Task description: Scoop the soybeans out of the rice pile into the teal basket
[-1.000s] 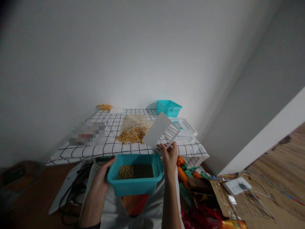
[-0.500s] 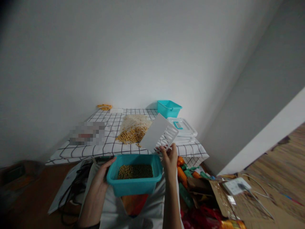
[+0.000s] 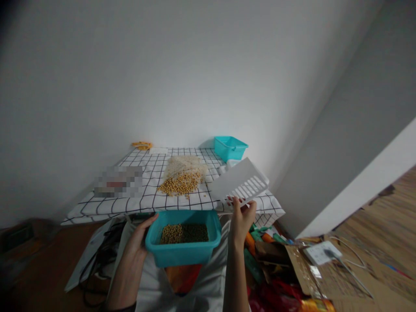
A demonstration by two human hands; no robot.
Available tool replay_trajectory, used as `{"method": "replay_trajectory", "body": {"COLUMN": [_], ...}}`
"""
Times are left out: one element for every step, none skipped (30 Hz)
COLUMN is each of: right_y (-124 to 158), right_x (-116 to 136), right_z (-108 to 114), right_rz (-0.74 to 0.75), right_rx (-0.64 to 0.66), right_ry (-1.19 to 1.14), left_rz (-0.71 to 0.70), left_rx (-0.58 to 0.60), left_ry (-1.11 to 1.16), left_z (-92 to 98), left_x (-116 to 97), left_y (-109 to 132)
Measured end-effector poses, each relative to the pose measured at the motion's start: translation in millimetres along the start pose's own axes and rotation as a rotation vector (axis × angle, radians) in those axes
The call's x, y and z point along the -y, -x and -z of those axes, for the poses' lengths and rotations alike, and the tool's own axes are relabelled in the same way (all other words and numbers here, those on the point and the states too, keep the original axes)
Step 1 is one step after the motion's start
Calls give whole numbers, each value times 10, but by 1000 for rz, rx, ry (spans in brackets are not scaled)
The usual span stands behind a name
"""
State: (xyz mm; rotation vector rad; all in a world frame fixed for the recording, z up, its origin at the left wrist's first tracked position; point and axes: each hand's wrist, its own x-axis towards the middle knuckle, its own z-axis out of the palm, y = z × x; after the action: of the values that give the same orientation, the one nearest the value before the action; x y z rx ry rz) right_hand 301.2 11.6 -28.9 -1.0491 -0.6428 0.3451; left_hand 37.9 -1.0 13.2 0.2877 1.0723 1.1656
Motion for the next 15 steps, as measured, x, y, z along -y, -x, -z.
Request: {"method": "replay_trajectory", "body": {"right_y": [-24, -41, -50, -52, -47, -40, -32, -27, -27, -33, -44, -61, -80, -102, -123], "right_x": [13, 24, 31, 36, 39, 40, 39, 39, 38, 37, 38, 41, 44, 50, 56], "right_z": [-3, -6, -9, -13, -16, -20, -24, -28, -32, -37, -42, -47, -54, -63, -73], "right_rz": [1, -1, -4, -8, -11, -13, -13, -11, -8, -3, 3, 10, 17, 23, 28], "right_rx": [-26, -44, -53, -56, -55, -52, -51, -57, -68, -86, -108, -131, -151, -163, -166], "right_ry": [24, 49, 74, 98, 122, 144, 167, 192, 219, 250, 285, 321, 357, 389, 416], "left_rz": [2, 2, 2, -1, -3, -4, -4, -4, -2, 1, 4, 8, 12, 15, 17], "left_rx": [-1, -2, -3, -3, -3, -4, -6, -8, -10, -13, -14, -15, -17, -21, -25], "left_ry": [0, 1, 2, 4, 5, 5, 4, 3, 1, 1, 1, 2, 4, 5, 7], "left_z": [-2, -4, -8, -12, -17, -21, -25, -29, -31, -32, -33, -34, -35, -36, -37], "left_x": [-1, -2, -4, -7, -10, -13, -16, -18, -21, -22, -23, -24, -24, -23, -22], "left_y": [4, 9, 14, 18, 22, 25, 28, 30, 32, 35, 37, 39, 41, 42, 43]}}
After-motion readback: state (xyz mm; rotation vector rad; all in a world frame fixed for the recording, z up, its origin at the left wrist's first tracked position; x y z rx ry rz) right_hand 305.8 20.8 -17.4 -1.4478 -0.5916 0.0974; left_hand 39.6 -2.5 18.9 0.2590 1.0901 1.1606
